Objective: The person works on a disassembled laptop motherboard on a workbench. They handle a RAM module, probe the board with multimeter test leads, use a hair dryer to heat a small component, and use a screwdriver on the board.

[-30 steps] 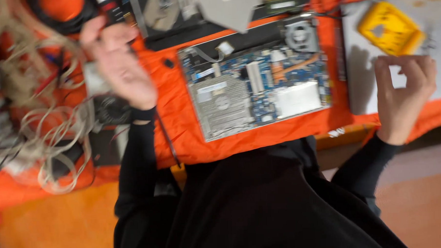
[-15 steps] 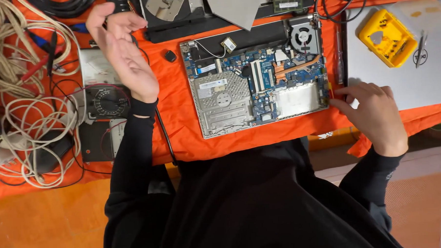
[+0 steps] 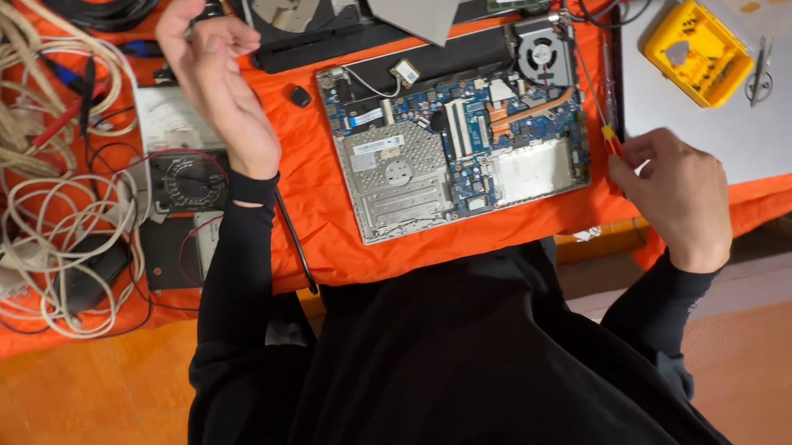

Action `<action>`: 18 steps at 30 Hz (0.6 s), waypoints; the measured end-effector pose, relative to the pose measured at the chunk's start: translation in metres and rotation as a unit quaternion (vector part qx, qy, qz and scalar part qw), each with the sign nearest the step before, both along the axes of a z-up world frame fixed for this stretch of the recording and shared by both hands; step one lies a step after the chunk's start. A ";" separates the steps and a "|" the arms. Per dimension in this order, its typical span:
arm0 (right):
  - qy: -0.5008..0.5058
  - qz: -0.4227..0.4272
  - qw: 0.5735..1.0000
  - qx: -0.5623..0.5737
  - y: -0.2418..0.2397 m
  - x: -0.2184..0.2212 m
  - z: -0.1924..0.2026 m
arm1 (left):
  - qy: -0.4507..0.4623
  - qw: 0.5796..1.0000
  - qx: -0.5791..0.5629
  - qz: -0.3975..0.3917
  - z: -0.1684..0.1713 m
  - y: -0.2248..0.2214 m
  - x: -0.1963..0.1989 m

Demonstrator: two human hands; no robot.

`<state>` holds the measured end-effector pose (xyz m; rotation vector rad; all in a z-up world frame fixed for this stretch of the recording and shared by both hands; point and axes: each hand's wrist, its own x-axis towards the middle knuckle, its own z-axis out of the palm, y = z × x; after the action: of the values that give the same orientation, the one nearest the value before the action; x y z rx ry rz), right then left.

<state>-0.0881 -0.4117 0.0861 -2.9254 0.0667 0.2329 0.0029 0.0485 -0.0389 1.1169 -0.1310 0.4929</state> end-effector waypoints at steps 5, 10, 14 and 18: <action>-0.026 -0.011 0.998 0.050 -0.005 -0.002 0.011 | 0.014 1.000 0.007 -0.007 0.003 -0.001 -0.003; -0.101 0.039 0.988 0.111 0.004 0.004 0.035 | 0.041 0.998 0.052 -0.021 0.005 0.000 -0.004; -0.169 0.021 0.980 0.107 -0.024 0.010 0.020 | 0.053 0.995 0.066 -0.046 0.014 -0.001 -0.001; -0.256 0.022 0.927 0.273 -0.069 0.025 -0.016 | 0.100 0.971 0.146 -0.163 0.028 -0.004 -0.001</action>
<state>-0.0632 -0.4806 0.0705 -2.3380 -0.1253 -0.4418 0.0015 0.0446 -0.0110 1.3946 -0.2113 0.0665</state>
